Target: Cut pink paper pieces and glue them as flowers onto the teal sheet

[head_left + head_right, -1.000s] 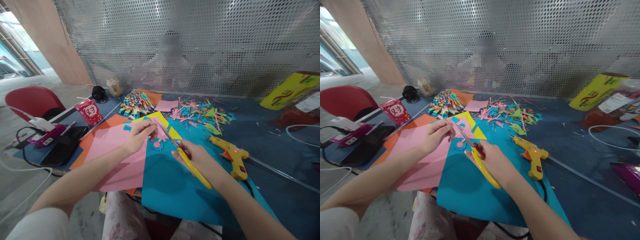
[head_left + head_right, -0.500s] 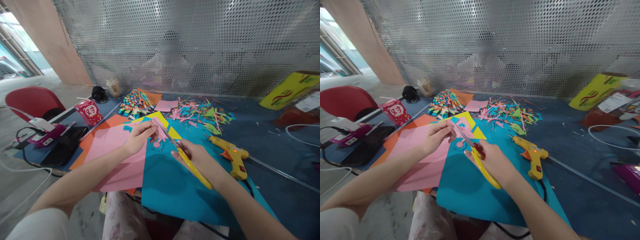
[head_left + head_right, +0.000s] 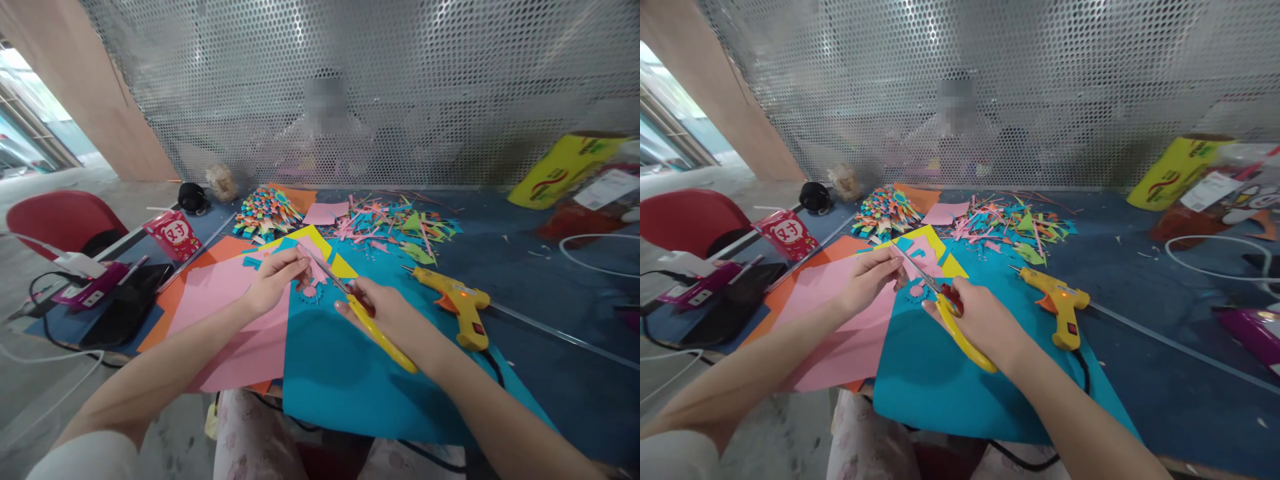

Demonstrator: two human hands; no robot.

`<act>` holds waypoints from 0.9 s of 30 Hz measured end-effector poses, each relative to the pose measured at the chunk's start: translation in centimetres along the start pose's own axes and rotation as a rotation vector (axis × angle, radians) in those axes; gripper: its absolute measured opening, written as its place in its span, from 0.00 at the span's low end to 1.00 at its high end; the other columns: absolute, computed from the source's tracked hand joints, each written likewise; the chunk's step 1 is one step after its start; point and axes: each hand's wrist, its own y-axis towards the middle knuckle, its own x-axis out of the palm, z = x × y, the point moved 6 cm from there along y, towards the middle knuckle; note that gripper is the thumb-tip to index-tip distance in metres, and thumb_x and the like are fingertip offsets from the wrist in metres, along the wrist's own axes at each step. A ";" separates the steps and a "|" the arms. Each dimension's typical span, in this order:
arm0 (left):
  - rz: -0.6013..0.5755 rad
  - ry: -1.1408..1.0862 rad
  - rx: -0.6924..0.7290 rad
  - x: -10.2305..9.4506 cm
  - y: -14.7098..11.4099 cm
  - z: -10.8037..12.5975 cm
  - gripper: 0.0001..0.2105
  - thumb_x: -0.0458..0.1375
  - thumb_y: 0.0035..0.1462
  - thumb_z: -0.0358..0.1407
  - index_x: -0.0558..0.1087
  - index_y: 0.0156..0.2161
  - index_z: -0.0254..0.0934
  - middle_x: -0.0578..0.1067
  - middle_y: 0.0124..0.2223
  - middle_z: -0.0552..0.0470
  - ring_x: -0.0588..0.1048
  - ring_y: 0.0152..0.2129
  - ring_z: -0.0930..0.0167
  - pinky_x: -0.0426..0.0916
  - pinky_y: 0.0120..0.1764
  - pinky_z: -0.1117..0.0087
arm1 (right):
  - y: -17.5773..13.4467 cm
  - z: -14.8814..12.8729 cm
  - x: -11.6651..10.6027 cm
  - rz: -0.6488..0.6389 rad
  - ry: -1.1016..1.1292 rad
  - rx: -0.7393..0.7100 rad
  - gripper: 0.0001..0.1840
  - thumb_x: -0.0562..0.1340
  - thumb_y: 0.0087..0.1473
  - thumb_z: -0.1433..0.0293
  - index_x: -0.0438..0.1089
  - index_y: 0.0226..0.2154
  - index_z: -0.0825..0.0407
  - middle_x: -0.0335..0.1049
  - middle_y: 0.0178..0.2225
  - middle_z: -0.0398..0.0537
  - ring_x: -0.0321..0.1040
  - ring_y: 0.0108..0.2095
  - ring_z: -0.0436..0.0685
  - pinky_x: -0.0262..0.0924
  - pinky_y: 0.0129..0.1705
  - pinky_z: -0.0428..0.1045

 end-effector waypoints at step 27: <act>-0.357 1.190 0.014 -4.1 2.0 -0.7 0.11 0.58 0.50 0.44 0.70 0.28 0.37 0.71 0.26 0.53 0.66 0.22 0.73 0.59 0.26 0.74 | 1.0 2.2 -1.8 0.230 -0.047 0.155 0.21 0.56 0.49 0.49 0.54 0.24 0.48 0.60 0.20 0.40 0.54 0.20 0.51 0.45 0.23 0.46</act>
